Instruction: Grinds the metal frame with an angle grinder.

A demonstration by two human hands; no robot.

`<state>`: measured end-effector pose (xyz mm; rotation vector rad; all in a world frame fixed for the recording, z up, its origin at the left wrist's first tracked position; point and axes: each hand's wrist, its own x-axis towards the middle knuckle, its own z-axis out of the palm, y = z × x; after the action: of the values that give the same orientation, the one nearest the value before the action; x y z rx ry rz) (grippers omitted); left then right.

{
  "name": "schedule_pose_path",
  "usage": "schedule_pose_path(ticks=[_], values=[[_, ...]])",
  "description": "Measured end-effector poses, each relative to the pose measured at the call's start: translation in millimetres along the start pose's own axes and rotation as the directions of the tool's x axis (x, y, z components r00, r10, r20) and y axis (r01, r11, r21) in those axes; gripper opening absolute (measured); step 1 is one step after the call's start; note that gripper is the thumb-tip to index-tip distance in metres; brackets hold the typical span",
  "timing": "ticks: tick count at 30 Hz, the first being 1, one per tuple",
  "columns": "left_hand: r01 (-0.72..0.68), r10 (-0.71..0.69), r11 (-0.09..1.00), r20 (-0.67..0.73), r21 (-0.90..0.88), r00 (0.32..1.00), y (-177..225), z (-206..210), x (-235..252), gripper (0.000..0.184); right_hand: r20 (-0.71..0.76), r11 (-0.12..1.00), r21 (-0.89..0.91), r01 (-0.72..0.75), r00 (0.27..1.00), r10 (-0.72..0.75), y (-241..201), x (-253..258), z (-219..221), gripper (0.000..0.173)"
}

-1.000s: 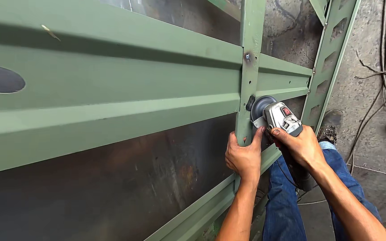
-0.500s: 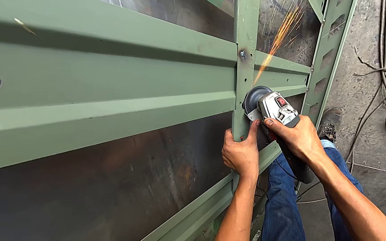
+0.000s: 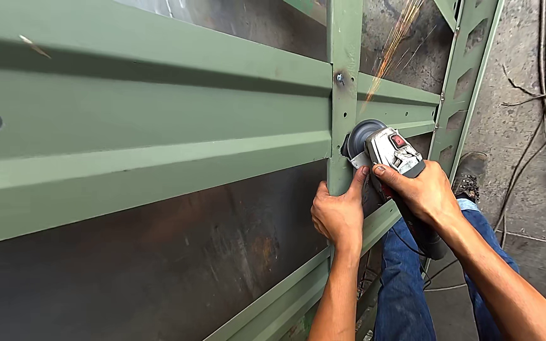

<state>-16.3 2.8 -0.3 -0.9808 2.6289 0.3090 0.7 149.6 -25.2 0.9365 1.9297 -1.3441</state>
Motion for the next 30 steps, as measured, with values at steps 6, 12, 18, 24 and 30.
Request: schedule_pose_path(ticks=[6, 12, 18, 24, 30], values=[[-0.053, 0.053, 0.998, 0.006, 0.021, 0.999, -3.5, -1.7, 3.1, 0.072, 0.019, 1.0, 0.029, 0.002, 1.0, -0.003, 5.8, 5.5, 2.4, 0.07], [-0.068, 0.068, 0.998, 0.039, 0.002, 0.997, -4.5, -3.9, 7.8, 0.075, 0.009, 0.998, 0.046, 0.037, 0.999, -0.038, -0.6, 14.6, 1.7, 0.072], [-0.124, 0.127, 0.99, 0.042, -0.062, 0.991, -12.6, -3.1, 8.8, 0.07, 0.021, 0.994, -0.049, 0.101, 0.995, -0.1, -5.8, 8.6, -5.6, 0.075], [-0.189, 0.196, 0.974, 0.047, -0.128, 0.979, -22.2, -2.2, 11.8, 0.058, 0.009, 0.994, -0.073, 0.082, 0.997, -0.081, 7.6, -6.6, -0.1, 0.074], [-0.213, 0.222, 0.959, 0.027, -0.188, 0.975, -26.8, -0.6, 12.4, 0.056, 0.024, 0.999, -0.004, 0.045, 0.999, -0.045, 10.1, -6.9, 8.5, 0.072]])
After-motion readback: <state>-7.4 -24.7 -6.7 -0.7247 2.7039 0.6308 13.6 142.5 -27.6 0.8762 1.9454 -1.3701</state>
